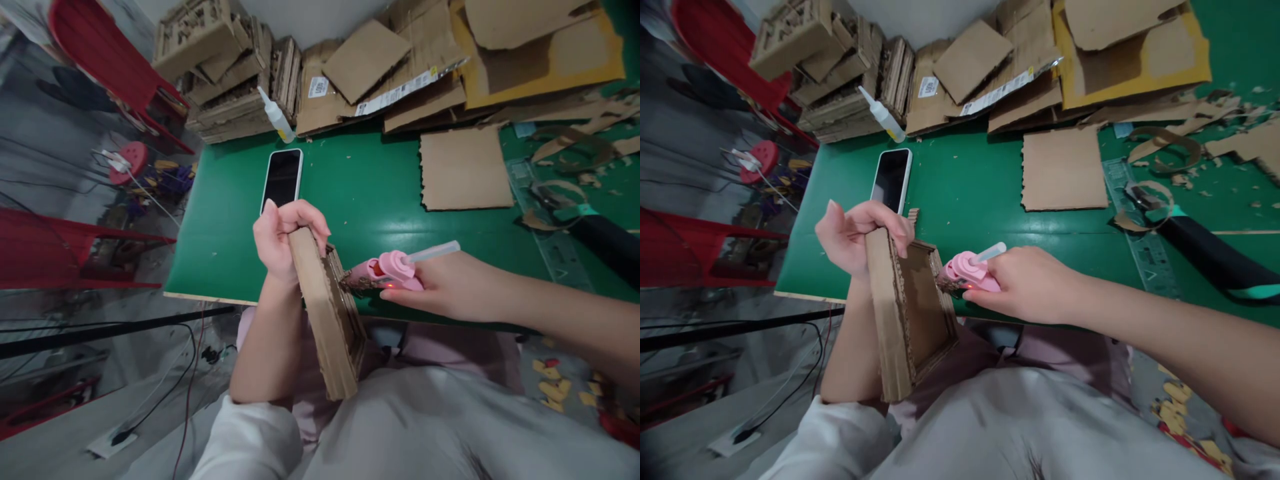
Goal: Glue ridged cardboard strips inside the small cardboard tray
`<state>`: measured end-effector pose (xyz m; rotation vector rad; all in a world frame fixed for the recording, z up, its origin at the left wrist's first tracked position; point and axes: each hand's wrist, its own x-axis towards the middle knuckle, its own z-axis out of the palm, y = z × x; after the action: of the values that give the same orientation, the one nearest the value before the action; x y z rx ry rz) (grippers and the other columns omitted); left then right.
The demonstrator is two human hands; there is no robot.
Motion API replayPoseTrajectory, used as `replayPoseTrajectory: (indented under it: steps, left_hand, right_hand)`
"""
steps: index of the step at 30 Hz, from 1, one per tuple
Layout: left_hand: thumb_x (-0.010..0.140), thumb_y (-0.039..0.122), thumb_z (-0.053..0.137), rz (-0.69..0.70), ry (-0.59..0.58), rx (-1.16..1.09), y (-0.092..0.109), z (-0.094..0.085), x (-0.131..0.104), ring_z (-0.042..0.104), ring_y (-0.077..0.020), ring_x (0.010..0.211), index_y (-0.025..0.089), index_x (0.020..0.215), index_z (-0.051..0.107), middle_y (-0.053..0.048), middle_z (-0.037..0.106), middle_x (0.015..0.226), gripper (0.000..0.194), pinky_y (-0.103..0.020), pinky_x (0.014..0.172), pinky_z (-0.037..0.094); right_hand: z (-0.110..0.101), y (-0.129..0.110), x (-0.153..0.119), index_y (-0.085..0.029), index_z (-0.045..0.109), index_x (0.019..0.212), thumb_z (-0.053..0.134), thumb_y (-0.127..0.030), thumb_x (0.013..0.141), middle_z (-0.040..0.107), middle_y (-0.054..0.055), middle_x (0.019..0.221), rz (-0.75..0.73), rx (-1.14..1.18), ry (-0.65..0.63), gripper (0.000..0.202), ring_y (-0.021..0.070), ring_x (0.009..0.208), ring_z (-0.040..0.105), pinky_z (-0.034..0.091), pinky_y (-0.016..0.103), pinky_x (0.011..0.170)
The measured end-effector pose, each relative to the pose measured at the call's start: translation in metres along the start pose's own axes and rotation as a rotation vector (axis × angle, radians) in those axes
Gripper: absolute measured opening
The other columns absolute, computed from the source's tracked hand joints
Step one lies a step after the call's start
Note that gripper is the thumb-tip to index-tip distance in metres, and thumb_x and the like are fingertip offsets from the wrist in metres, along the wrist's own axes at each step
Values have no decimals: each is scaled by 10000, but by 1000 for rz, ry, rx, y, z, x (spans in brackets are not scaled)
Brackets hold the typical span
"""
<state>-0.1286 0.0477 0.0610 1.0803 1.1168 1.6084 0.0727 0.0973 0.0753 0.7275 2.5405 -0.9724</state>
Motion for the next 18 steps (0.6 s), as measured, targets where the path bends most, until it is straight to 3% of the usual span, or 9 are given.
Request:
replayPoseTrajectory:
  steps: [4, 13, 18]
  left_hand:
    - [878, 563, 183, 13, -6, -18, 0, 0, 0, 396, -100, 301, 134, 526, 593, -41, 491, 364, 690, -241, 357, 301]
    - [894, 561, 92, 0, 7, -28, 0, 1, 0, 411, -99, 315, 145, 520, 595, -37, 485, 359, 753, -228, 355, 298]
    - [892, 563, 112, 31, -4, -36, -1, 1, 0, 410, -99, 319, 139, 529, 608, -42, 481, 365, 746, -234, 354, 280]
  right_hand:
    - [3, 1, -5, -169, 349, 522, 336, -495, 868, 364, -28, 466, -8, -19, -23, 475, 71, 432, 285, 162, 248, 472]
    - [19, 8, -12, -185, 514, 678, 322, -512, 868, 470, -3, 590, -102, -7, 7, 425, 100, 551, 371, 204, 243, 523]
    - [24, 8, -18, -187, 441, 598, 334, -549, 842, 423, -19, 522, -67, 21, -4, 449, 91, 493, 334, 186, 246, 491]
